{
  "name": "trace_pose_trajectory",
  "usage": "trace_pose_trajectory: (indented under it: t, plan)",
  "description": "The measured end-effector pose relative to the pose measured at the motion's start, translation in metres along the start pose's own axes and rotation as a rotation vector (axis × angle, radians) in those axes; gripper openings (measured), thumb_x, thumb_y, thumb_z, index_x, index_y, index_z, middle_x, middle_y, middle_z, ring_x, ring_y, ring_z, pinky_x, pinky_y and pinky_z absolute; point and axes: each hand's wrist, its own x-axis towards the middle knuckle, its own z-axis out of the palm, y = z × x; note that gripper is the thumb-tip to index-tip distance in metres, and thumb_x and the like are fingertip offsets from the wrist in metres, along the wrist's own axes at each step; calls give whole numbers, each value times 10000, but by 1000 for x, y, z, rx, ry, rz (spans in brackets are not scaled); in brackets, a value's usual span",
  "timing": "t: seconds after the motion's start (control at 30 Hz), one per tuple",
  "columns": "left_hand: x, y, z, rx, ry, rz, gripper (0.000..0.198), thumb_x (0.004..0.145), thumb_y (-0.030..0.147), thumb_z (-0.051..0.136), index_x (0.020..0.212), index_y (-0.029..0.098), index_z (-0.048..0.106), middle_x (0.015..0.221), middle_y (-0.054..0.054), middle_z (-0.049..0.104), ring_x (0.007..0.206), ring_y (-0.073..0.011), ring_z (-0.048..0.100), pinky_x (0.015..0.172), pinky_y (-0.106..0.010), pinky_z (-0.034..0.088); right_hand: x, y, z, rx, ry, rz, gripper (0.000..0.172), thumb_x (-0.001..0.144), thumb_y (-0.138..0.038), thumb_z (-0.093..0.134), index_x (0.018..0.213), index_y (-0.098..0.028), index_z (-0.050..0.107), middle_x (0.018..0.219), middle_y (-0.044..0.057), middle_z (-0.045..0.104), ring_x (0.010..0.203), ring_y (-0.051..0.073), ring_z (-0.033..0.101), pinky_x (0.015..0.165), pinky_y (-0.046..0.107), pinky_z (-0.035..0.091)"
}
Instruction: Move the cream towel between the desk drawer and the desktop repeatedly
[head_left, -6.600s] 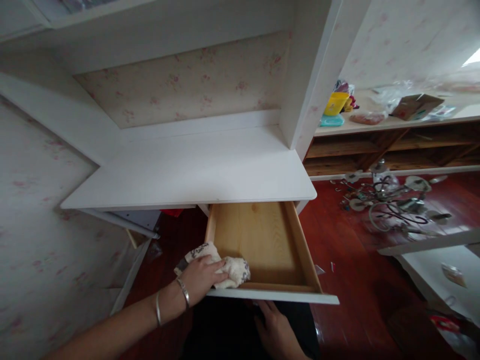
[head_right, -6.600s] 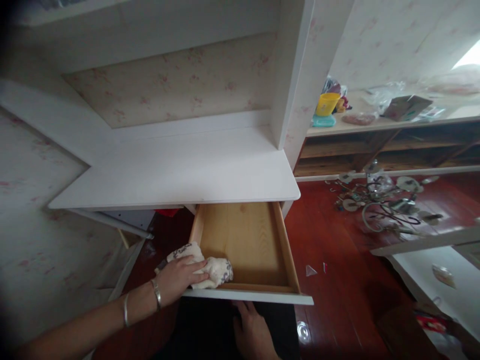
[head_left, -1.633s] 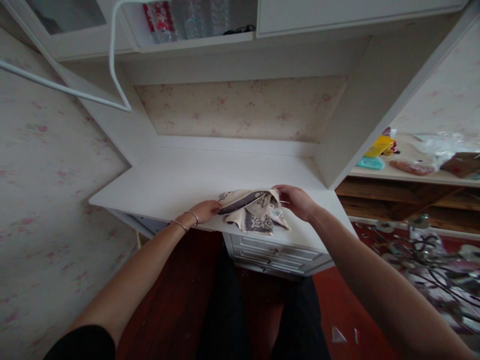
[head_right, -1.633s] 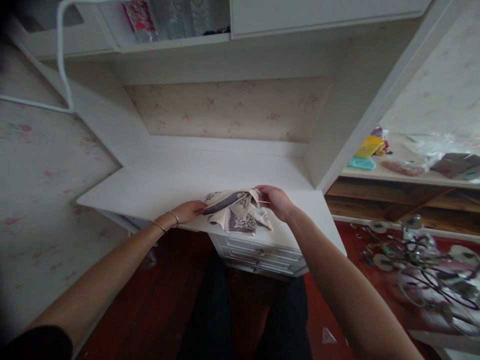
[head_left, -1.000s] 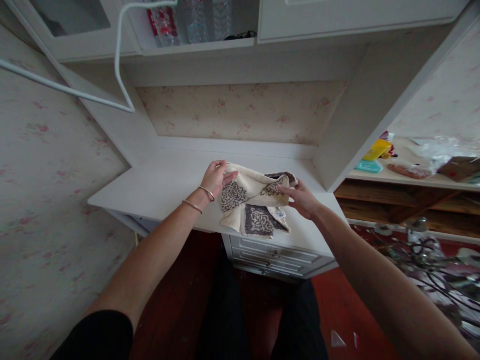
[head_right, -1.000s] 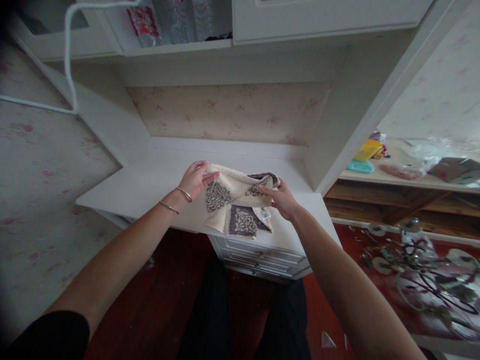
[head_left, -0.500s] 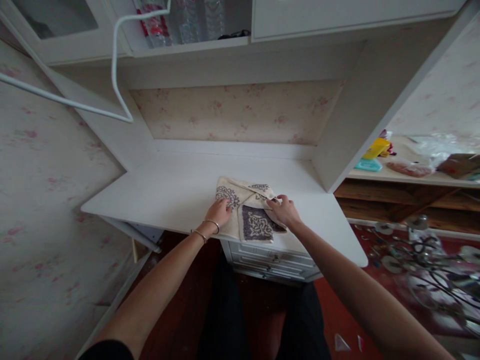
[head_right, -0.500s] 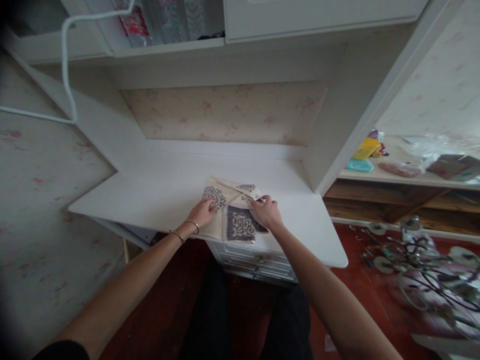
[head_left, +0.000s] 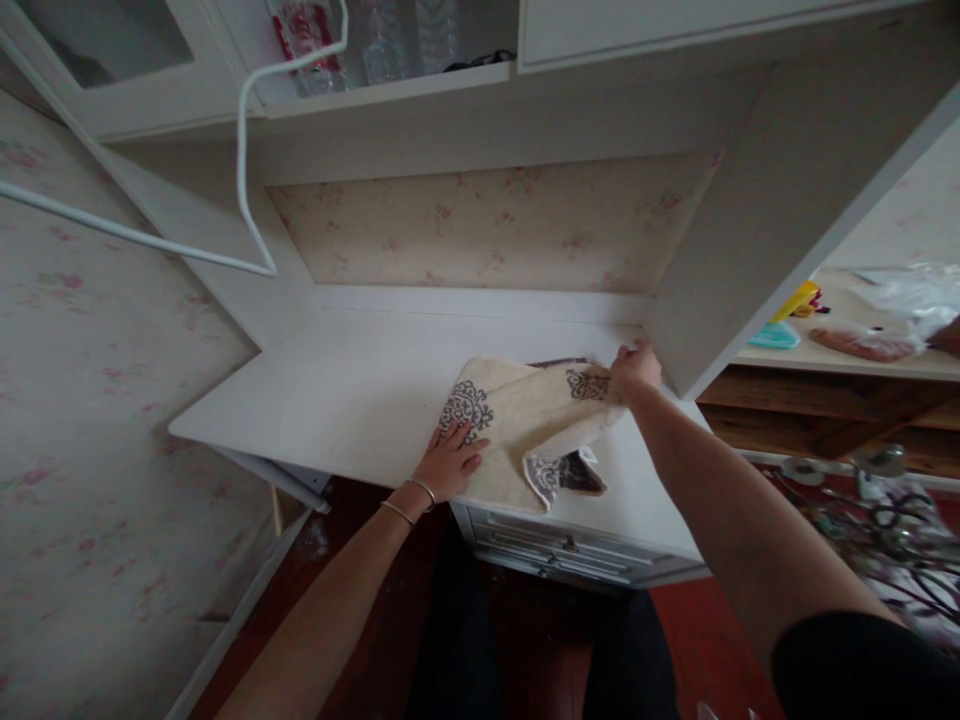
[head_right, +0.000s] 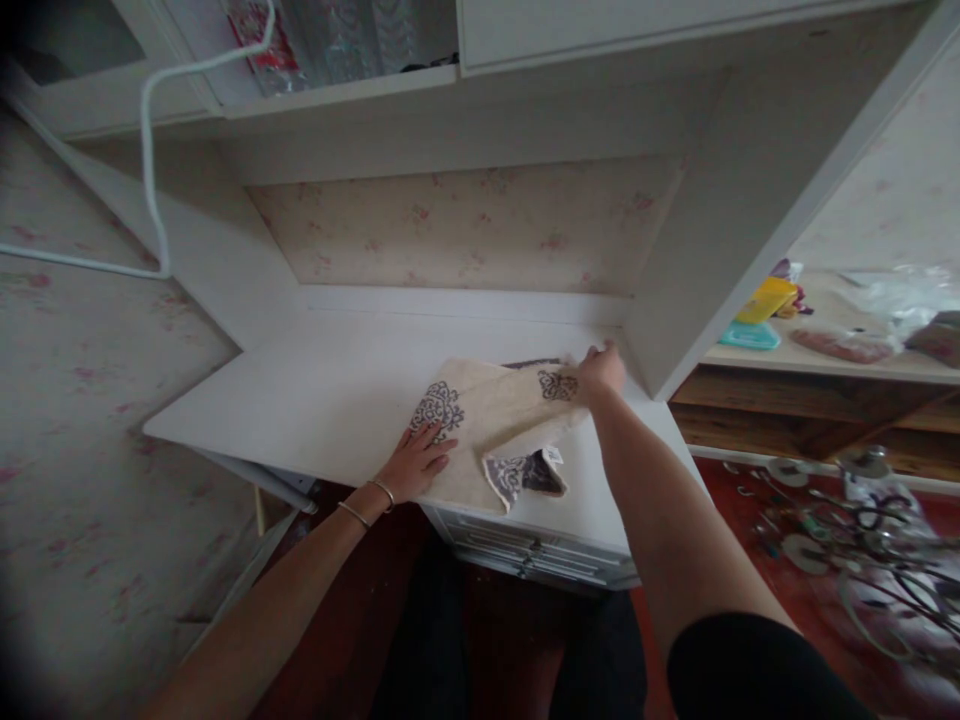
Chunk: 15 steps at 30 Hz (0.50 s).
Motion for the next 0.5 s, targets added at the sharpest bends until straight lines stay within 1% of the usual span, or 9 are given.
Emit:
trace_pose_trajectory:
  t: [0.07,0.13,0.2,0.27,0.3,0.33,0.37,0.43,0.5]
  plan:
    - [0,10,-6,12,32,-15,403,955,328,396,1319,428,537,1567,1,281,1442,-330,205,1125,-630,153,-2,3,-10,-62,25,-9,485,897,-343,403,1316,-113,484,1184,247,555,1122,358,507,912,498,382]
    - [0,28,-13,46,103,7,427,896,209,464,1256,391,603,1552,-14,311,1432,-352,220,1112,-675,110,-18,5,-13,-110,-81,-63,402,893,-365,444,1203,-146,576,1090,192,616,1016,307,562,856,414,405]
    - [2,52,-19,54,163,113,453,838,120,489,1219,317,636,1512,-41,379,1416,-311,265,1149,-623,94,-46,8,-14,-140,-247,-112,350,892,-448,474,1047,-187,648,927,117,665,845,252,601,751,345,418]
    - [3,76,-23,-5,162,264,453,840,106,472,1231,279,621,1443,-40,470,1369,-225,353,1181,-493,168,-80,14,-19,-192,-405,-147,377,874,-546,491,942,-218,665,802,65,669,746,223,606,683,311,413]
    - [4,88,-23,-39,153,311,430,862,134,460,1238,280,610,1410,-32,505,1341,-198,389,1178,-454,202,-96,18,-22,-237,-496,-167,396,871,-575,484,931,-227,662,754,51,664,732,222,613,672,305,415]
    - [4,97,-22,-66,137,342,396,891,189,454,1246,287,598,1386,-24,527,1319,-185,412,1171,-440,225,-109,24,-27,-295,-548,-179,401,868,-585,481,926,-230,656,721,46,660,730,229,620,668,308,419]
    - [4,105,-21,-79,118,355,365,915,271,457,1255,297,586,1380,-20,532,1313,-190,417,1165,-454,233,-119,32,-32,-353,-554,-179,405,872,-585,470,930,-229,652,724,53,664,751,242,629,675,317,428]
    - [2,116,-15,-64,69,358,431,905,477,489,1298,311,544,1419,-33,495,1344,-234,380,1153,-530,211,-127,49,-41,-412,-468,-139,403,867,-571,481,971,-215,640,808,82,684,822,269,639,708,344,453]
    - [-2,122,-8,-25,18,356,610,839,619,528,1366,319,473,1492,-52,407,1397,-284,299,1141,-596,167,-120,66,-45,-304,-379,-15,402,839,-527,544,1049,-192,617,922,111,688,863,269,643,719,353,485]
